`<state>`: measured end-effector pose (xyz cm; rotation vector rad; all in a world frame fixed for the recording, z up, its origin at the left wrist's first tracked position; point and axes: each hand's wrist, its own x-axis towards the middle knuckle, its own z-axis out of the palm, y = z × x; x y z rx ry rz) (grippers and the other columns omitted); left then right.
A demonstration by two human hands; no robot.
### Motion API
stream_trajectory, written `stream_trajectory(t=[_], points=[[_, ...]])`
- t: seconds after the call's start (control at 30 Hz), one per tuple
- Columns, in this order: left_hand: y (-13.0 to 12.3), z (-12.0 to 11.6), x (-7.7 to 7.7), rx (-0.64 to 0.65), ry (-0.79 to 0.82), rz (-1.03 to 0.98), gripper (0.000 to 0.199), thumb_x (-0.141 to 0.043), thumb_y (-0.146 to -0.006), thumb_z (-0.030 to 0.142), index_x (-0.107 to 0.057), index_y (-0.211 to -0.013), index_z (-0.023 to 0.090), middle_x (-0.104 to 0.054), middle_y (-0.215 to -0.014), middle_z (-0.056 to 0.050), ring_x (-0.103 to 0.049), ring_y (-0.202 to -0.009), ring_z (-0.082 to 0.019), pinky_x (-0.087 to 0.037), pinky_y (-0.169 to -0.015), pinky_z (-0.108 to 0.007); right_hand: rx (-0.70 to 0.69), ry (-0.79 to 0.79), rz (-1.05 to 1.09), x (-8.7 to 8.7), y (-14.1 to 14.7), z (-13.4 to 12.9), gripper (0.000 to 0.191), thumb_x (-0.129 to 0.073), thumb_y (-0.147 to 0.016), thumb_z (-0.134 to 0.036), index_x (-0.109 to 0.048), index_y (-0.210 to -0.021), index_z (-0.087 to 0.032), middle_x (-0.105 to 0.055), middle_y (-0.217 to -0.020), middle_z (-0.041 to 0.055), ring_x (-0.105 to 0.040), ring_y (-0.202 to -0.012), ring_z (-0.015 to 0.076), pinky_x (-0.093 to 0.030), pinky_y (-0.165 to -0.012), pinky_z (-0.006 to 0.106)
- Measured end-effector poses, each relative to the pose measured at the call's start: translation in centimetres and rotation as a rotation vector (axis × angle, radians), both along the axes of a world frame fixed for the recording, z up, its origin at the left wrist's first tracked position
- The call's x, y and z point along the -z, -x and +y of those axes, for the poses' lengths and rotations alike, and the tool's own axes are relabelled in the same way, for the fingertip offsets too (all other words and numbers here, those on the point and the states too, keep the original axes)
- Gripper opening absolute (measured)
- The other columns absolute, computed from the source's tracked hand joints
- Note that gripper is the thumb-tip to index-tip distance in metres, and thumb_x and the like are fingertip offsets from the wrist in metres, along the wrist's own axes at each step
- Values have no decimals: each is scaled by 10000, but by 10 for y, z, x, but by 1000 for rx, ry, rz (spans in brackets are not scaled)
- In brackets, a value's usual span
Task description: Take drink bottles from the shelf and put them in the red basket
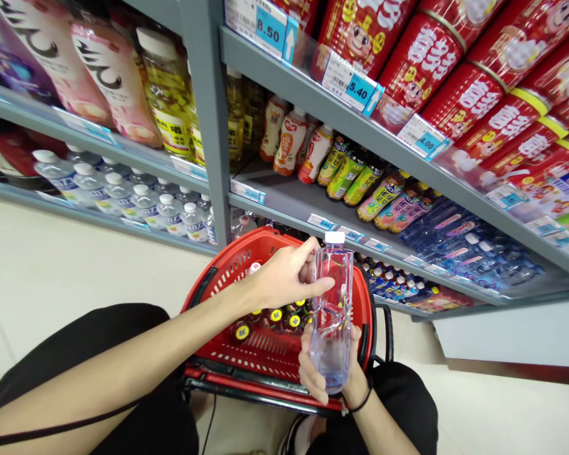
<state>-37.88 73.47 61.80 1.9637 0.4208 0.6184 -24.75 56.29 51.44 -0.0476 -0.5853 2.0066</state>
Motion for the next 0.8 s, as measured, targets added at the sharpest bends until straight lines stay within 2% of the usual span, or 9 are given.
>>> stream_trajectory(t=[0.33, 0.4, 0.47, 0.57, 0.67, 0.73, 0.8], points=[[-1, -2, -1, -21, 21, -35, 339, -660, -867, 478, -454, -938, 218, -568, -616, 60, -490, -524, -125, -353, -516, -243, 6, 17, -34, 0, 1, 0, 808, -466, -777, -866, -614, -1132, -155, -669, -619, 35, -569, -362, 174, -432, -313, 248], [-3, -3, -1, -65, 55, -32, 307, -661, -867, 468, -499, -915, 212, -603, -636, 35, -527, -550, -142, -370, -535, -252, 20, 48, -69, -5, 2, 0, 804, -461, -774, -881, -616, -1112, -168, -654, -587, 17, -547, -339, 168, -411, -304, 240], [-7, -4, 0, -149, 122, -39, 275, -688, -850, 445, -567, -878, 200, -665, -698, -7, -590, -610, -165, -408, -577, -263, 93, 130, -147, -12, 3, 1, 803, -439, -790, -890, -625, -1095, -170, -639, -571, 6, -529, -332, 158, -388, -304, 230], [-15, -3, 3, -217, 406, -96, 283, -780, -772, 423, -659, -855, 182, -726, -794, -52, -649, -674, -190, -453, -607, -269, 272, 319, -361, -25, 6, 2, 750, -445, -848, -836, -645, -1083, -153, -648, -603, 20, -565, -392, 163, -407, -360, 235], [-21, 0, 5, -157, 904, -183, 354, -788, -761, 487, -694, -862, 161, -729, -781, -68, -660, -646, -191, -496, -582, -283, 386, 422, -516, -35, 10, 4, 613, -561, -878, -700, -665, -1107, -140, -672, -653, 42, -617, -481, 186, -440, -423, 250], [-22, 4, 4, -166, 1201, -263, 383, -757, -791, 522, -702, -875, 152, -732, -774, -76, -678, -651, -195, -537, -594, -300, 422, 443, -518, -40, 11, 5, 548, -613, -877, -628, -671, -1137, -149, -693, -698, 56, -628, -516, 191, -428, -421, 242], [-21, 10, 1, -210, 1383, -362, 373, -744, -811, 511, -703, -869, 145, -736, -770, -77, -684, -637, -183, -566, -611, -302, 418, 453, -455, -43, 13, 6, 538, -614, -876, -621, -674, -1156, -164, -720, -772, 79, -638, -543, 194, -398, -392, 225]])
